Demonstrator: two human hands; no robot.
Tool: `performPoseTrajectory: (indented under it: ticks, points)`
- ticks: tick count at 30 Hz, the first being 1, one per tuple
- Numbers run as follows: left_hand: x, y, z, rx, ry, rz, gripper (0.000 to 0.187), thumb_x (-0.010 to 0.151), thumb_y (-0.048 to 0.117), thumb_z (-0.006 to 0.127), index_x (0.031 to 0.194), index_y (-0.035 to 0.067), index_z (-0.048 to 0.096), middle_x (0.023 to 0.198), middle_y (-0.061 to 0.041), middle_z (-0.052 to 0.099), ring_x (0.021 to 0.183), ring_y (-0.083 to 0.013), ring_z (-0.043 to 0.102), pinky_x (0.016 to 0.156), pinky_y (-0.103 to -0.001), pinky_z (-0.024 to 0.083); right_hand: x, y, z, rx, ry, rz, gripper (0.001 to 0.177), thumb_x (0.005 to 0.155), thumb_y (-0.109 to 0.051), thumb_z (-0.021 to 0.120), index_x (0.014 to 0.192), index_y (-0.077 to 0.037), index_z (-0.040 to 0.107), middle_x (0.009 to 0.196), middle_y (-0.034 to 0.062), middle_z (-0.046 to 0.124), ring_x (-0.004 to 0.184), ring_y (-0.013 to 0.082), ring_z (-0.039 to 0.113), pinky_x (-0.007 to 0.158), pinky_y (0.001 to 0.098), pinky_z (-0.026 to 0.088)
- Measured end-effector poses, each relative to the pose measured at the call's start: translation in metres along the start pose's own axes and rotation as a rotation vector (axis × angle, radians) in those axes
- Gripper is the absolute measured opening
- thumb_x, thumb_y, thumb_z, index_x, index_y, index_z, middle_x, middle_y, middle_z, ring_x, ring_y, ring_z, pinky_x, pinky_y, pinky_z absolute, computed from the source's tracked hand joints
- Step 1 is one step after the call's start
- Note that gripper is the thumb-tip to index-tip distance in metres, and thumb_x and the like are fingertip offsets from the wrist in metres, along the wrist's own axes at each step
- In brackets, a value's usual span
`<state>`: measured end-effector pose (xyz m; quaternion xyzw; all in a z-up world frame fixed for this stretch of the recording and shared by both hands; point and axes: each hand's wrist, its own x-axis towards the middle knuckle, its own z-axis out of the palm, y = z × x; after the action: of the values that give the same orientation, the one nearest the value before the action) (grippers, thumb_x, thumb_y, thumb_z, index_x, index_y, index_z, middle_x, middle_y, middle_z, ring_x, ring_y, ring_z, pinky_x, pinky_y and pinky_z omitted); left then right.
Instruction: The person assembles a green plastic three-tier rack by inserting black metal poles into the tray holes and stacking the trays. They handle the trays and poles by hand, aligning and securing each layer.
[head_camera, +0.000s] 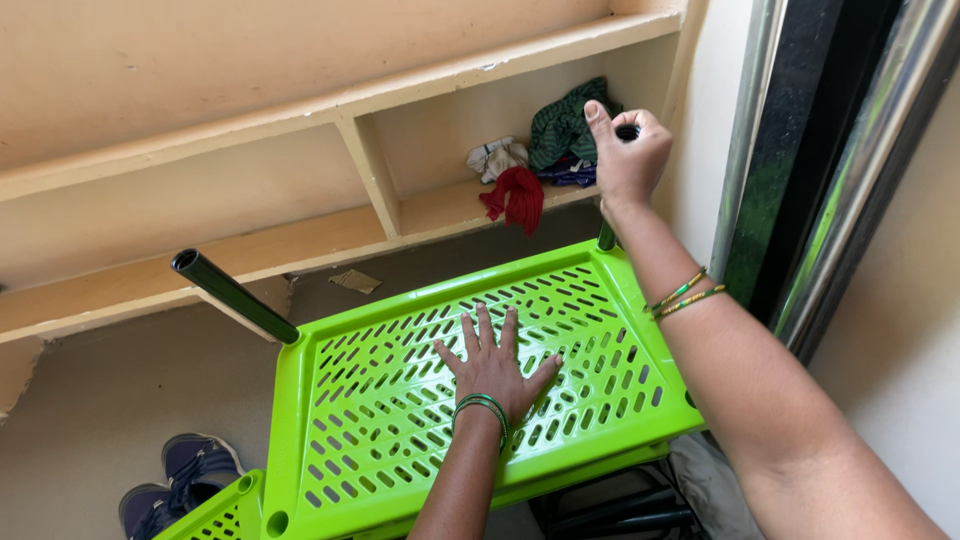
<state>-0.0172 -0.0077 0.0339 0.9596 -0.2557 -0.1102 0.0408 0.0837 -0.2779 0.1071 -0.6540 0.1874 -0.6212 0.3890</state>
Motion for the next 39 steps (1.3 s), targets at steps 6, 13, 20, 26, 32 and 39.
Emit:
performPoseTrajectory:
  ticks: [6, 13, 20, 26, 32, 39]
  points:
    - [-0.001, -0.001, -0.003, -0.022, 0.007, 0.003, 0.104, 0.084, 0.085, 0.035, 0.164, 0.023, 0.009, 0.169, -0.020, 0.004, 0.156, -0.0403, -0.002, 0.114, -0.077, -0.002, 0.013, 0.000, -0.009, 0.383, -0.307, 0.318, 0.033, 0.091, -0.022, 0.084, 0.074, -0.007, 0.060, 0.063, 0.0019, 0.059, 0.052, 0.0107, 0.049, 0.048, 0.0294, 0.036]
    - [-0.003, 0.000, -0.004, -0.028, -0.008, 0.013, 0.104, 0.085, 0.085, 0.034, 0.164, 0.023, 0.008, 0.169, -0.021, 0.003, 0.155, -0.0417, -0.005, 0.113, -0.077, -0.002, 0.040, -0.003, -0.045, 0.585, -0.842, 0.346, 0.024, 0.094, -0.016, 0.082, 0.082, -0.008, 0.063, 0.068, 0.0009, 0.060, 0.058, 0.0086, 0.055, 0.056, 0.0254, 0.047]
    - [-0.002, -0.001, -0.001, -0.036, 0.005, 0.015, 0.104, 0.085, 0.086, 0.033, 0.164, 0.023, 0.009, 0.169, -0.021, 0.003, 0.155, -0.0425, -0.006, 0.113, -0.078, -0.002, 0.054, -0.003, -0.049, 0.646, -1.060, 0.451, 0.023, 0.094, -0.016, 0.083, 0.084, -0.009, 0.063, 0.071, -0.0006, 0.059, 0.064, 0.0099, 0.058, 0.067, 0.0294, 0.055]
    - [-0.001, -0.004, 0.000, -0.040, 0.009, 0.017, 0.105, 0.084, 0.086, 0.034, 0.164, 0.022, 0.010, 0.169, -0.020, 0.005, 0.155, -0.0417, -0.003, 0.113, -0.077, -0.003, -0.012, 0.003, -0.013, 0.402, -0.183, 0.166, 0.024, 0.094, -0.018, 0.084, 0.090, -0.008, 0.062, 0.076, -0.0030, 0.063, 0.067, 0.0085, 0.061, 0.063, 0.0261, 0.052]
    - [-0.003, -0.004, 0.000, -0.060, 0.030, 0.019, 0.105, 0.083, 0.085, 0.035, 0.163, 0.022, 0.012, 0.169, -0.020, 0.006, 0.155, -0.0413, -0.002, 0.113, -0.078, -0.004, -0.004, 0.013, 0.001, 0.213, -0.037, 0.010, 0.033, 0.098, -0.019, 0.088, 0.087, -0.004, 0.061, 0.076, -0.0001, 0.061, 0.065, 0.0073, 0.056, 0.059, 0.0240, 0.048]
    - [0.001, -0.007, 0.001, -0.036, 0.009, 0.022, 0.104, 0.084, 0.085, 0.034, 0.163, 0.021, 0.011, 0.168, -0.021, 0.005, 0.155, -0.0424, -0.002, 0.112, -0.079, -0.003, 0.019, 0.004, -0.020, 0.468, -0.429, 0.329, 0.030, 0.100, -0.013, 0.083, 0.080, -0.007, 0.061, 0.068, 0.0019, 0.060, 0.057, 0.0102, 0.054, 0.052, 0.0278, 0.044]
